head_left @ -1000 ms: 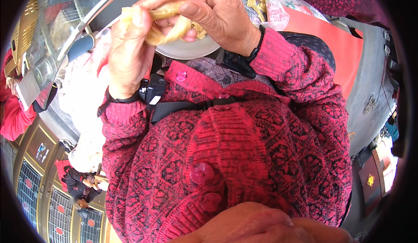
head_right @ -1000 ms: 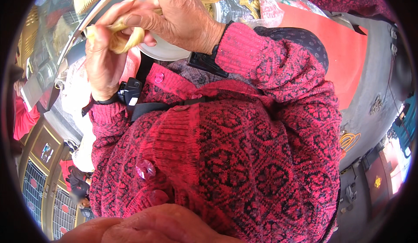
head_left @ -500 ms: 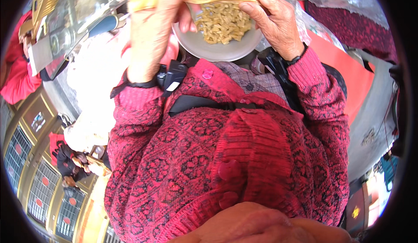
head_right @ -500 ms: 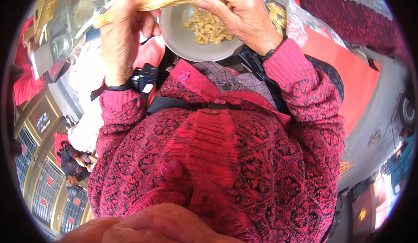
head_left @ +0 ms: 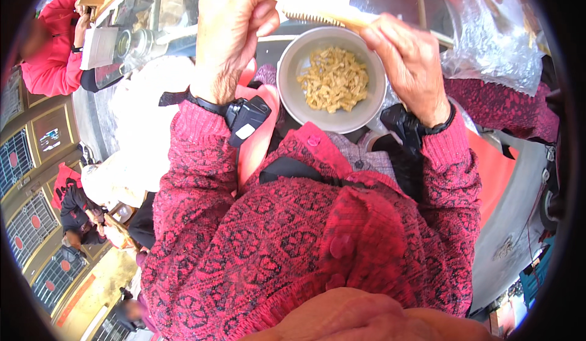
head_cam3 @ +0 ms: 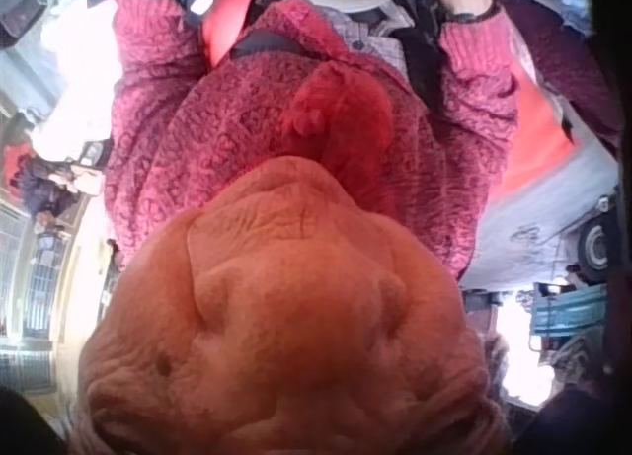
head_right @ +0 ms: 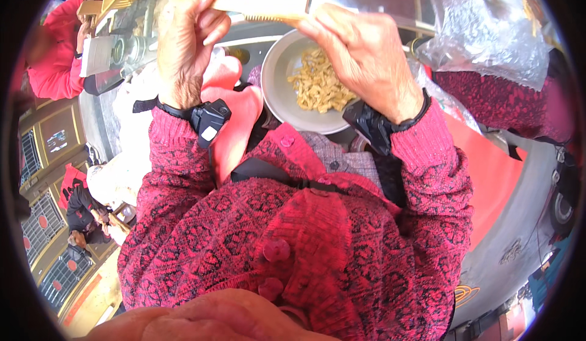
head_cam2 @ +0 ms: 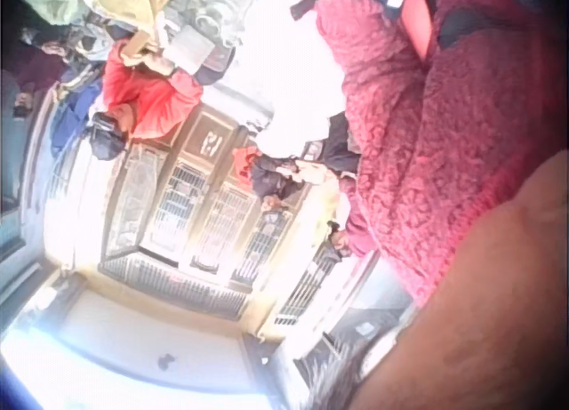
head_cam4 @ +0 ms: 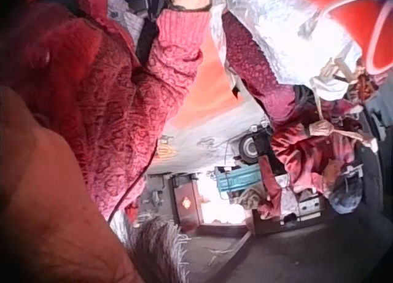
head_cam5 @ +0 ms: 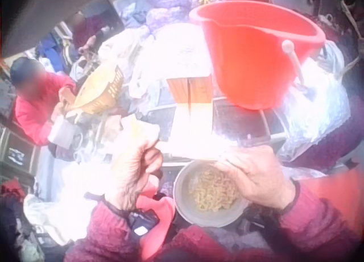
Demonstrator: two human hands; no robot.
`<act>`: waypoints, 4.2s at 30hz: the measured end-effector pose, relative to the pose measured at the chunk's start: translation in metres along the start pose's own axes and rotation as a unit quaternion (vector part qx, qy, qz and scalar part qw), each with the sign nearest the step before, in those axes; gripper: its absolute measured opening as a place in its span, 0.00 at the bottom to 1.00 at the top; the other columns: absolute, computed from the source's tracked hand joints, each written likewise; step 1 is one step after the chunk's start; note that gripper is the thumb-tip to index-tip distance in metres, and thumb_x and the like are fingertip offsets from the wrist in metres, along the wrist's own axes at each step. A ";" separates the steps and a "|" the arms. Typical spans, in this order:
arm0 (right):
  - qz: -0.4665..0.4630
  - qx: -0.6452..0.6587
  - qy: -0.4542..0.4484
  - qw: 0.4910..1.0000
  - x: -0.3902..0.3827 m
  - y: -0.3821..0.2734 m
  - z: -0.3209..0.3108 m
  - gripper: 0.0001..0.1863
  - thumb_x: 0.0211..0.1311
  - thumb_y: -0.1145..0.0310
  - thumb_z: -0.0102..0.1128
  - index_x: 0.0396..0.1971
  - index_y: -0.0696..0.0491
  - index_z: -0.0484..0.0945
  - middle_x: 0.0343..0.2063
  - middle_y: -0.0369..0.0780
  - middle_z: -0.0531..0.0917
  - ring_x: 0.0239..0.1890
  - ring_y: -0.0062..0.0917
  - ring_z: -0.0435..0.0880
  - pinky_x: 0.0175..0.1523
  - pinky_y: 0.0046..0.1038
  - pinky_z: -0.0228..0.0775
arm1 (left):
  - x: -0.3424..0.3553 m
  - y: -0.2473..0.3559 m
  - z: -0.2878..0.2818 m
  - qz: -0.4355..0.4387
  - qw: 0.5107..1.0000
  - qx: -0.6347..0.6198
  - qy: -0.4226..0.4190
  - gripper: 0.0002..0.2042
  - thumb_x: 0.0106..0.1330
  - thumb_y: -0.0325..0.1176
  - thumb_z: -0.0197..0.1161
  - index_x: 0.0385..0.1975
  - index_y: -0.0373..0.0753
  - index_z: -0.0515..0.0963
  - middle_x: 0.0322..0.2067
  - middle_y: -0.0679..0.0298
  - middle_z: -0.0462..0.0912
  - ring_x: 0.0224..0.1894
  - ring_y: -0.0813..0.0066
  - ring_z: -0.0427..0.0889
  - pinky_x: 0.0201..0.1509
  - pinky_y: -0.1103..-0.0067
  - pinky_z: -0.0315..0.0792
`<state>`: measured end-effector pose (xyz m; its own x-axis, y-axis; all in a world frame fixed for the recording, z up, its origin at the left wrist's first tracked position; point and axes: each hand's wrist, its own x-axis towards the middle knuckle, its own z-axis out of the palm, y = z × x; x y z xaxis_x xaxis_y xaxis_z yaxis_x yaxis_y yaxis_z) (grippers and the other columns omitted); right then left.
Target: The person sits on the floor and repeatedly breaks flat, dry, yellow food pieces by hand into smaller fragments, dropping them into a white bowl held between the legs. The person occasionally picks up a white cloth and wipes the bowl's rim before resuming breaking.
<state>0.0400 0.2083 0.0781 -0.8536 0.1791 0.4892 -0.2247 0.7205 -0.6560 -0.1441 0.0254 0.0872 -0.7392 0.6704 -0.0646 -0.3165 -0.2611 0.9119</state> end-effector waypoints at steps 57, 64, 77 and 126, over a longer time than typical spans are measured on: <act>0.208 0.251 -0.103 0.940 -0.053 0.033 0.064 0.19 0.77 0.61 0.45 0.38 0.61 0.81 0.34 0.50 0.85 0.38 0.42 0.84 0.44 0.35 0.74 | -0.048 -0.069 0.013 0.242 0.779 0.533 -0.225 0.08 0.63 0.23 0.70 0.39 0.33 0.78 0.43 0.56 0.82 0.43 0.67 0.83 0.46 0.76 0.76; 0.026 0.222 -0.028 0.974 -0.060 0.032 0.056 0.11 0.74 0.65 0.56 0.39 0.57 0.80 0.32 0.43 0.80 0.36 0.37 0.82 0.42 0.31 0.72 | -0.057 -0.062 0.022 -0.143 0.978 -0.067 -0.134 0.15 0.66 0.29 0.69 0.49 0.33 0.75 0.35 0.66 0.81 0.36 0.76 0.80 0.42 0.79 0.76; 0.110 0.249 0.024 0.962 -0.070 0.029 0.063 0.18 0.79 0.58 0.51 0.49 0.59 0.79 0.47 0.43 0.81 0.51 0.34 0.81 0.59 0.31 0.71 | -0.058 -0.076 0.029 0.044 0.931 0.278 -0.232 0.21 0.75 0.37 0.61 0.64 0.33 0.76 0.54 0.62 0.80 0.54 0.72 0.77 0.58 0.75 0.72; -0.024 -0.270 0.042 0.962 0.048 0.028 0.002 0.08 0.68 0.66 0.63 0.30 0.53 0.77 0.20 0.42 0.77 0.23 0.38 0.80 0.27 0.34 0.70 | 0.049 -0.027 0.016 0.279 0.904 0.323 -0.013 0.07 0.69 0.26 0.63 0.27 0.34 0.78 0.24 0.72 0.74 0.28 0.84 0.71 0.33 0.82 0.66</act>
<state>-0.0082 0.2359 0.0821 -0.8024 0.1738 0.5709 0.0336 0.9683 -0.2476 -0.1623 0.0767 0.0661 -0.6606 0.5772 0.4800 0.5203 -0.1088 0.8470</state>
